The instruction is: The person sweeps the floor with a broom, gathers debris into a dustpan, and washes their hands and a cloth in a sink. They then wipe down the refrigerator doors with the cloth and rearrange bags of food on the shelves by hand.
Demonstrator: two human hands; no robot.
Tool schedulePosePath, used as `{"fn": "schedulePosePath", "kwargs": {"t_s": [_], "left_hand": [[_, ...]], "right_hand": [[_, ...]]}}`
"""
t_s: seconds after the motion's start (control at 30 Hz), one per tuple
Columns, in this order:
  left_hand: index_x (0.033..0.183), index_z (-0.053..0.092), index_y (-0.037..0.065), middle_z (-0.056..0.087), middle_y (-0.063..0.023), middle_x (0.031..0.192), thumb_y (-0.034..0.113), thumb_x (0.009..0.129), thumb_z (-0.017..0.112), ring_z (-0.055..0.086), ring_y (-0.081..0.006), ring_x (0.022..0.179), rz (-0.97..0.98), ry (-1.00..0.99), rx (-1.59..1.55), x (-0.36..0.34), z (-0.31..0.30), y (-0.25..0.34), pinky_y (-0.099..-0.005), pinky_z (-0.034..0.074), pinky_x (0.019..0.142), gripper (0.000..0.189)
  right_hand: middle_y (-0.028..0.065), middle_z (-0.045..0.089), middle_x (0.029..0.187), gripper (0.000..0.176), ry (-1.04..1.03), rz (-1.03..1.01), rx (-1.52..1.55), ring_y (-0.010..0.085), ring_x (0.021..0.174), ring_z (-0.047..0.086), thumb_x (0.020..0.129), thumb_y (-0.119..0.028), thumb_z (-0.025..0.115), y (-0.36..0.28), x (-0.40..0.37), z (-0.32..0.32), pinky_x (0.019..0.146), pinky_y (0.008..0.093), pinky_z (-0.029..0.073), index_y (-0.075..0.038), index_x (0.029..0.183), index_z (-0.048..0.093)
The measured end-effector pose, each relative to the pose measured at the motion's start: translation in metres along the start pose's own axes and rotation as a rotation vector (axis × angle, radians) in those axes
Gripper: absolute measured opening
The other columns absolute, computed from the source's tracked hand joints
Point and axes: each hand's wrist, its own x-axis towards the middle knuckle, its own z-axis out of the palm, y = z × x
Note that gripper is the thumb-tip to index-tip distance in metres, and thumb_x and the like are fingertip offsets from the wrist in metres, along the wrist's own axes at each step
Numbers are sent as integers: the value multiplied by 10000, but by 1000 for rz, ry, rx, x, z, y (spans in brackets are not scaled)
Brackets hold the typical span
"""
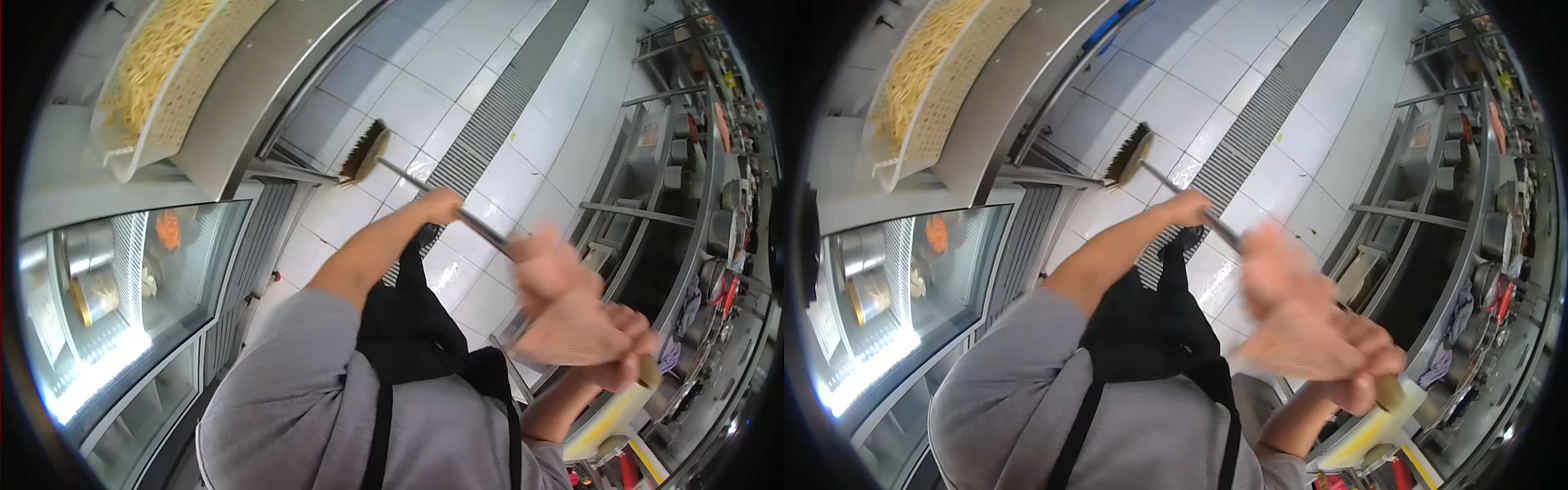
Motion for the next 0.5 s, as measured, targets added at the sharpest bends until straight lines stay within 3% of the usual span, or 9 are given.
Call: {"fn": "schedulePosePath", "kwargs": {"t_s": [0.07, 0.17, 0.23, 0.33, 0.43, 0.5], "left_hand": [[601, 573, 50, 562, -164, 629, 198, 620, 591, 562, -351, 650, 60, -6, -41, 48, 23, 34, -428, 448, 586, 151], [606, 550, 50, 552, -168, 622, 230, 628, 585, 544, -364, 640, 158, -74, -156, 83, 0, 90, -433, 437, 572, 185], [613, 559, 53, 559, -168, 626, 218, 630, 566, 553, -356, 642, 132, -226, -122, 95, -44, 123, -430, 445, 580, 165], [632, 588, 51, 564, -174, 632, 181, 604, 561, 562, -344, 636, 52, -210, 94, 102, -81, 83, -426, 455, 572, 136], [630, 582, 17, 553, -192, 627, 128, 572, 571, 551, -363, 638, -155, -185, 219, 82, -134, -27, -438, 441, 574, 125], [651, 557, 19, 565, -196, 745, 134, 569, 621, 548, -354, 723, -282, -28, 343, 56, -152, -126, -444, 420, 639, 155]], "right_hand": [[27, 377, 604, 183, -42, -21, -29, 159, 574, 365, 680, -197, 520, -27, 29, -35, 566, 314, 317, -126, 657, 352], [27, 399, 613, 202, -149, -71, -16, 179, 606, 412, 662, -272, 515, -59, 62, -62, 652, 310, 344, -125, 669, 377], [17, 425, 632, 221, 7, 16, -88, 175, 641, 445, 647, -305, 528, -67, 76, -78, 662, 322, 373, -125, 680, 406], [2, 464, 661, 260, 239, 130, -199, 170, 694, 493, 626, -355, 547, -68, 91, -97, 677, 339, 415, -124, 697, 449], [47, 520, 800, 228, 309, 1, -222, 228, 790, 538, 663, -247, 583, 56, 84, -90, 746, 391, 470, -65, 778, 511], [97, 520, 894, 193, 360, 357, 64, 246, 880, 527, 685, -143, 595, 204, 26, -134, 834, 384, 428, -96, 856, 518]]}}
